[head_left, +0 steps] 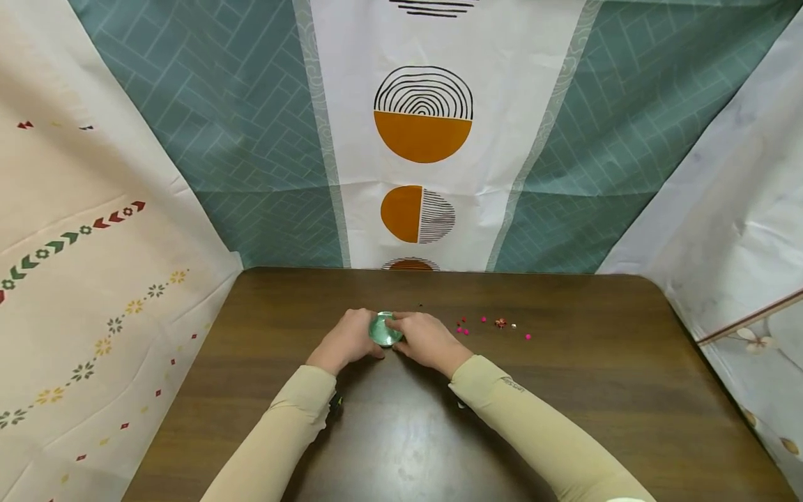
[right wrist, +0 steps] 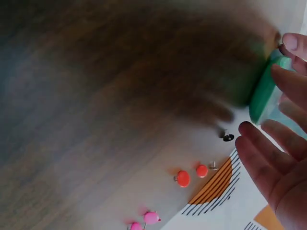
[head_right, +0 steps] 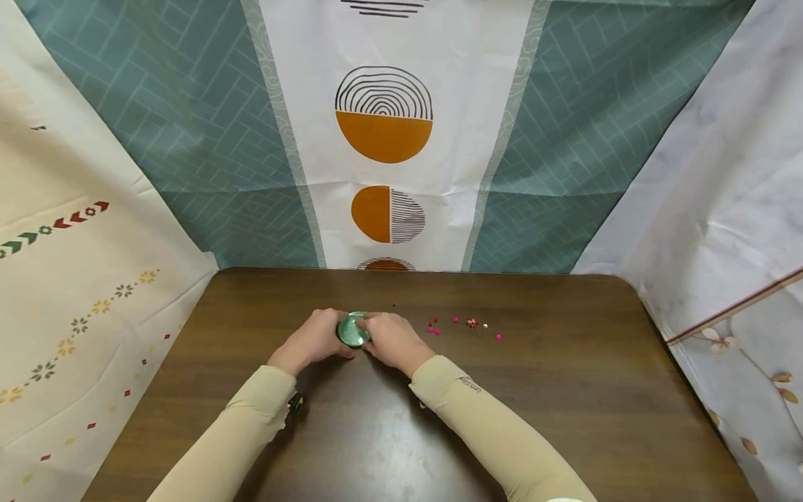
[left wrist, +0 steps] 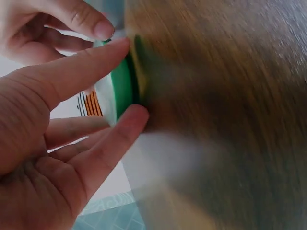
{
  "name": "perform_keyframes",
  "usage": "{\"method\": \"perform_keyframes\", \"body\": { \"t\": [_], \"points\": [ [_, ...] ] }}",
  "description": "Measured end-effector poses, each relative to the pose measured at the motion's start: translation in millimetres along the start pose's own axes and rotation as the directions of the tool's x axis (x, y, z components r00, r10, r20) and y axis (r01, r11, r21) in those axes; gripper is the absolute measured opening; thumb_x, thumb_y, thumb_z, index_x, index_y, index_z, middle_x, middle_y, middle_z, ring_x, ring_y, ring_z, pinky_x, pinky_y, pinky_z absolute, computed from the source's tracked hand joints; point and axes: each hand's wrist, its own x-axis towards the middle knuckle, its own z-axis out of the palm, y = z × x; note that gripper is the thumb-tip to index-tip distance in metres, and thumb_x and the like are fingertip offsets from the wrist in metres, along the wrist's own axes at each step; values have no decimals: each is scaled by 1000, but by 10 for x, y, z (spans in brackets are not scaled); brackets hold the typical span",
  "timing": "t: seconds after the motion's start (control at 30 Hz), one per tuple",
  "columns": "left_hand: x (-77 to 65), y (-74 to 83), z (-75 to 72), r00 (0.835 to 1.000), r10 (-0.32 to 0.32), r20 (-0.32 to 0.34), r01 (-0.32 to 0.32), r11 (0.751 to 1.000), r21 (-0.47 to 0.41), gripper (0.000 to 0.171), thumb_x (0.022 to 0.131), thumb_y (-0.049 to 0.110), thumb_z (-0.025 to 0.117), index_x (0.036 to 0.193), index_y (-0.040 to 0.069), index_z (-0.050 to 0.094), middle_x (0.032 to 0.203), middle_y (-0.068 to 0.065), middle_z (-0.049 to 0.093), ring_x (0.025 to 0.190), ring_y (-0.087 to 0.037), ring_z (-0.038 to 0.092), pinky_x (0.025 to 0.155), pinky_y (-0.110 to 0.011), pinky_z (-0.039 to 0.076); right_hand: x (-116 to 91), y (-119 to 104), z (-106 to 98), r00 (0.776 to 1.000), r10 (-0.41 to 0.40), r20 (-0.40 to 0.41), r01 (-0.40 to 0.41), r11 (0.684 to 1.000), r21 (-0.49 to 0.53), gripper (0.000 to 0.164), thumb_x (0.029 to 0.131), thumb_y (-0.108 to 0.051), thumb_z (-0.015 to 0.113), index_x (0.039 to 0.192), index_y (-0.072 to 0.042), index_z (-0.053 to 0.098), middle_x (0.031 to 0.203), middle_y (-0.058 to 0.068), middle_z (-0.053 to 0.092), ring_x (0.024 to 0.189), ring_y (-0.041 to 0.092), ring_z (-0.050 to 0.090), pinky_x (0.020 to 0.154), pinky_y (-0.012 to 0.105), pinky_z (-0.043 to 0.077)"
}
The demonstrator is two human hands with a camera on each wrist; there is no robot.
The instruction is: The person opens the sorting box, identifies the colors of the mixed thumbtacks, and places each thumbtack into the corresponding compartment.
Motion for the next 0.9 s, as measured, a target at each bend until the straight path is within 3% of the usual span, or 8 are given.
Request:
{"method": "perform_keyframes", "body": {
  "t": [0.2,0.4,0.6,0.77,0.9],
  "points": [
    [41,-28,-17,999,24,-22,-23,999,30,75,62,33,85,124,4,57,111,-5,60,84,-12,55,71,-24,45,28,18,27,997,-79,-12,78,994,-76,39,87,-33,65,120,-12,62,125,11,55,98,19,59,78,25,46],
    [59,-74,-11,999,51,-2,-51,999,-8,62,65,32,83,118,6,62,102,-1,62,77,-9,55,65,-21,45,53,-2,41,991,-133,-1,131,979,-154,29,88,-35,64,106,-13,66,114,9,61,85,14,61,72,22,47],
    [113,-116,7,995,93,-20,-92,995,25,77,61,31,84,127,3,54,112,-4,59,84,-9,53,71,-21,44,98,-50,18,991,-128,43,134,966,-220,24,86,-34,65,96,-13,64,97,3,60,71,10,55,63,21,45],
    [163,-133,30,992,124,-9,-123,992,32,65,61,30,82,119,9,61,104,3,59,83,-9,52,69,-21,43,122,-81,-5,989,-121,84,139,957,-255,21,85,-34,65,88,-14,61,90,0,58,69,8,53,62,20,43],
    [152,-136,39,995,100,0,-100,995,9,72,61,30,83,123,7,58,104,-1,56,85,-13,50,70,-23,43,114,-96,-7,988,-117,101,140,953,-267,22,85,-35,65,88,-14,60,90,0,58,71,9,54,63,22,45]
  ]
}}
